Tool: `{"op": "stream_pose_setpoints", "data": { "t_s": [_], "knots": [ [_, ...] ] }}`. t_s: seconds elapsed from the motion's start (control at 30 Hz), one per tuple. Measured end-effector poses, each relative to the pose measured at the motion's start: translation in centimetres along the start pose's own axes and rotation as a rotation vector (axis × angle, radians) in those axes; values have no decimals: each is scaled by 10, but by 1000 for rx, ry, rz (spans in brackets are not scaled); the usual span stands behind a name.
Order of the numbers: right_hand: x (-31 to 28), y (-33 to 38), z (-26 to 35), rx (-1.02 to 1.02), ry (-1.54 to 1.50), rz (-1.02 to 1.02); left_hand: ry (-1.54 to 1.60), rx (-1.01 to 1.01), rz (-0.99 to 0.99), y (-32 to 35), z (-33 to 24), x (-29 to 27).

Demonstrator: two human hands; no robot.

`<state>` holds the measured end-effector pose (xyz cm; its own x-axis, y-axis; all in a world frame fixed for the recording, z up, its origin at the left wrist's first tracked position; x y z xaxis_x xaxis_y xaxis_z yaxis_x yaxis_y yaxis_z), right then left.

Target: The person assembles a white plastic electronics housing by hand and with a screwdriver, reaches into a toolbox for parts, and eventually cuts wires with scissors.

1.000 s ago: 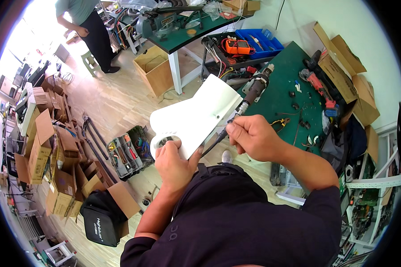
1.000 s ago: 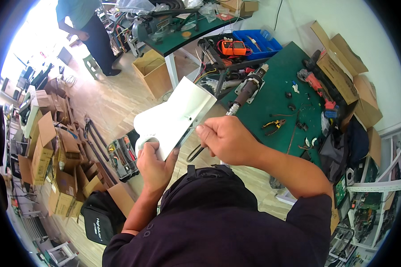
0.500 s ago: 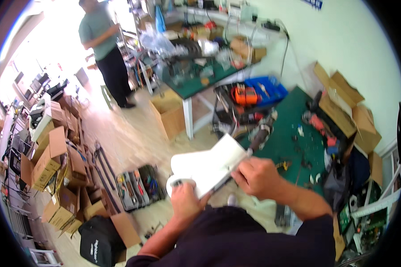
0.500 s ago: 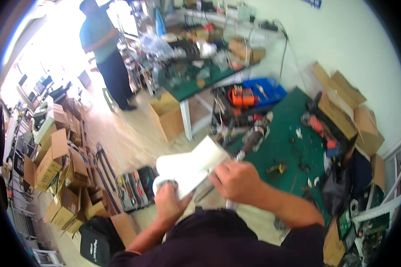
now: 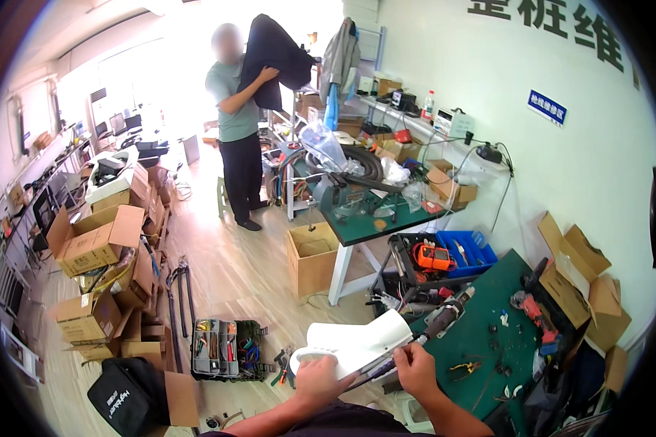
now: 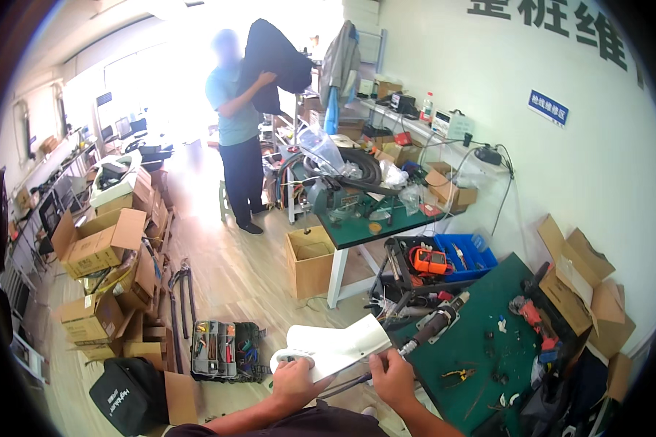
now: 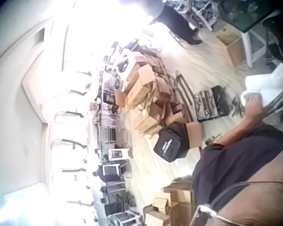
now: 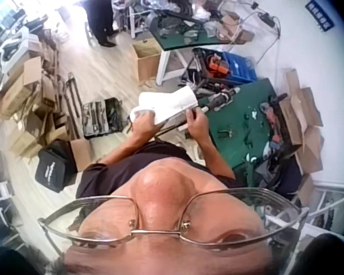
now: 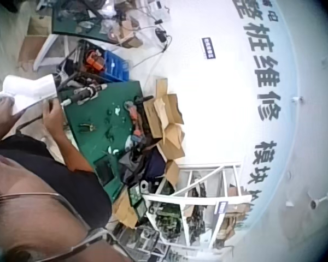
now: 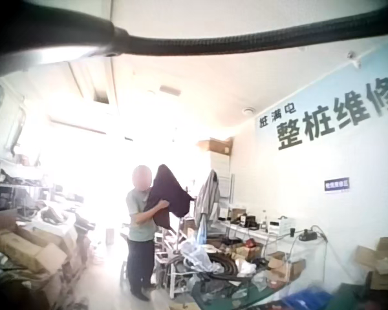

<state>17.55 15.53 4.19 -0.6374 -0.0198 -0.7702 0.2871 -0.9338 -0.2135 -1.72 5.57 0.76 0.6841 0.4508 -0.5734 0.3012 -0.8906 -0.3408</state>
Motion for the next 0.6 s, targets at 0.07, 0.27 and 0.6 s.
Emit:
{"op": "stream_pose_setpoints", "data": {
  "t_s": [0.07, 0.27, 0.6],
  "knots": [
    [-12, 2, 28, -289, 207, -77, -11, -37, 19, 3, 5, 2],
    [-7, 3, 28, -353, 392, 80, 38, -36, -5, 2, 1, -7],
    [-8, 1, 59, -664, 478, 283, 28, -21, 7, -2, 6, -12]
  ]
}}
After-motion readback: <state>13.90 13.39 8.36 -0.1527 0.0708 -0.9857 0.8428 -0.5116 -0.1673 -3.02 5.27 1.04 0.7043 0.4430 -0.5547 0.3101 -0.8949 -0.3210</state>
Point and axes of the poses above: each hand's wrist, its own y-axis away from the middle knuckle, its own x-axis out of the palm, z = x × y, the point moved 8 cm from there along -y, towards the middle knuckle, and after that the axes turned 15 degrees about y, right-handed, at the moved point
